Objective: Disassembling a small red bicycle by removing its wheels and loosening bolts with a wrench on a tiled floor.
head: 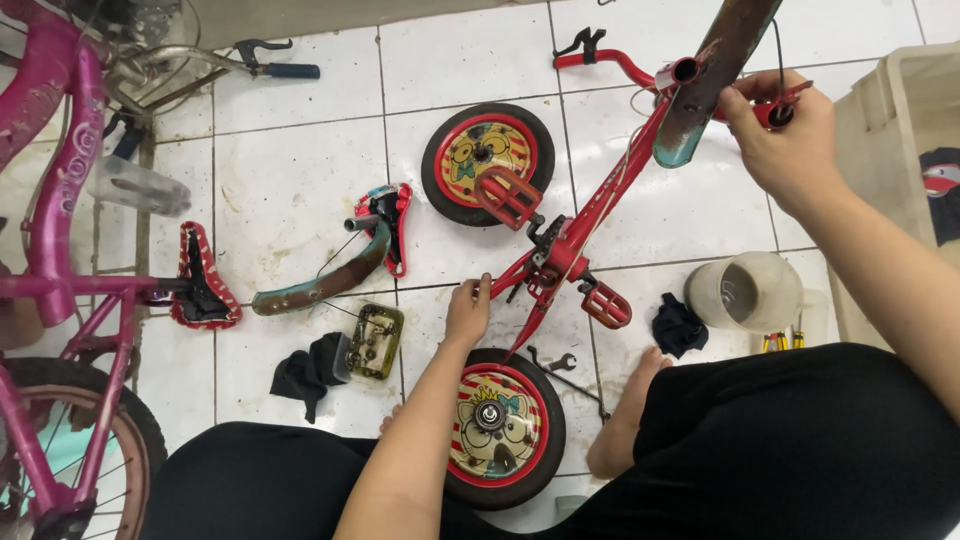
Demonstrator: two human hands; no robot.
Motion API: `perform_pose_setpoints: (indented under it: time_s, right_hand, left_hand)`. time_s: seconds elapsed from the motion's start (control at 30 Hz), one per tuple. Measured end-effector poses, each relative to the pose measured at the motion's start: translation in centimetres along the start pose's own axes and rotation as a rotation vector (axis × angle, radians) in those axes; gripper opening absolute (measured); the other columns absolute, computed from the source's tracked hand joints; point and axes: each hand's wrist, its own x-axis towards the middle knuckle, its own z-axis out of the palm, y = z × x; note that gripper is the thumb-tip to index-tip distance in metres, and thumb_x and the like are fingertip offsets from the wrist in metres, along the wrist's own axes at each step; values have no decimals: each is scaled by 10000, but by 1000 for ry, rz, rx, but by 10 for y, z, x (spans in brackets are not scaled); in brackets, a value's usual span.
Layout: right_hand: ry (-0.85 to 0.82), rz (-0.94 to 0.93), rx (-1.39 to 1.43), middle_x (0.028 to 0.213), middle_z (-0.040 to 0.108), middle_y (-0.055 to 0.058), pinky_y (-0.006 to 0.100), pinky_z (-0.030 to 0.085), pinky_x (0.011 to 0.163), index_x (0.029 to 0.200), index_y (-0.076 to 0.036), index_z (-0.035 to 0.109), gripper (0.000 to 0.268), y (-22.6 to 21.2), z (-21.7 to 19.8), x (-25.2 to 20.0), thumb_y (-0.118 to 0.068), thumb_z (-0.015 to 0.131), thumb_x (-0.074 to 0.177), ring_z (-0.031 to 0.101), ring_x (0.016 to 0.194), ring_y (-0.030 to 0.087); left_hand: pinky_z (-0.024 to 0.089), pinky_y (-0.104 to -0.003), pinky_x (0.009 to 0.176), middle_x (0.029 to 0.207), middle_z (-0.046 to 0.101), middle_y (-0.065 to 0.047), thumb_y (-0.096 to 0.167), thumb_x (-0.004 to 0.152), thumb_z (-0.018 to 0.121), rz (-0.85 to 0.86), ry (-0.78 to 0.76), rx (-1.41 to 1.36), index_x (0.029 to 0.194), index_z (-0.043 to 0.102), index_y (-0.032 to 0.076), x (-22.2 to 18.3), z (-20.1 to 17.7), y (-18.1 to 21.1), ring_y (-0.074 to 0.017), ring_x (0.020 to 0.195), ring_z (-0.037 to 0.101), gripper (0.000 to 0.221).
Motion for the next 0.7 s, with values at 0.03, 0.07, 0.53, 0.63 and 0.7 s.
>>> perform_pose_setpoints:
  time_s: [0.03,0.07,0.53,0.63,0.7]
  right_hand:
    - [3,-4,3,1011,612,130,275,494,701,1202,85,620,130,-1,-1,0,-30,680,1191,553,799,155]
    - [5,-12,-12,1019,629,150,292,513,723,1208,100,629,140,-1,-2,0,-31,675,1184,580,825,178]
    - [-422,143,-853,1352,616,370,636,513,951,1434,107,587,933,80,-46,-31,-615,708,855,550,1240,552]
    - [-734,502,-841,1340,723,219,597,495,1091,1305,-79,768,786,37,-58,-46,-713,446,969,663,1259,439]
    - [-901,735,-682,1348,751,198,608,426,1174,1324,-88,766,881,0,-60,-55,-635,115,1094,671,1285,398]
  left_hand:
    - [523,-359,844,1100,676,-193,524,1019,402,4,5,1,1157,671,-32,-1,0,3,-282,930,666,632]
    - [505,-377,899,1148,670,-165,502,1024,398,25,48,1,1192,662,15,-3,0,6,-293,1013,649,579]
    - [554,-343,846,1049,713,-119,218,923,644,243,140,-130,1121,672,29,-32,-43,49,-230,973,681,275]
    - [542,-291,723,927,703,-57,197,921,657,192,108,-249,1057,689,52,-43,-51,51,-156,776,634,201]
    - [551,-295,813,965,706,-74,200,918,646,159,93,-277,1070,698,33,-52,-50,51,-175,882,657,232]
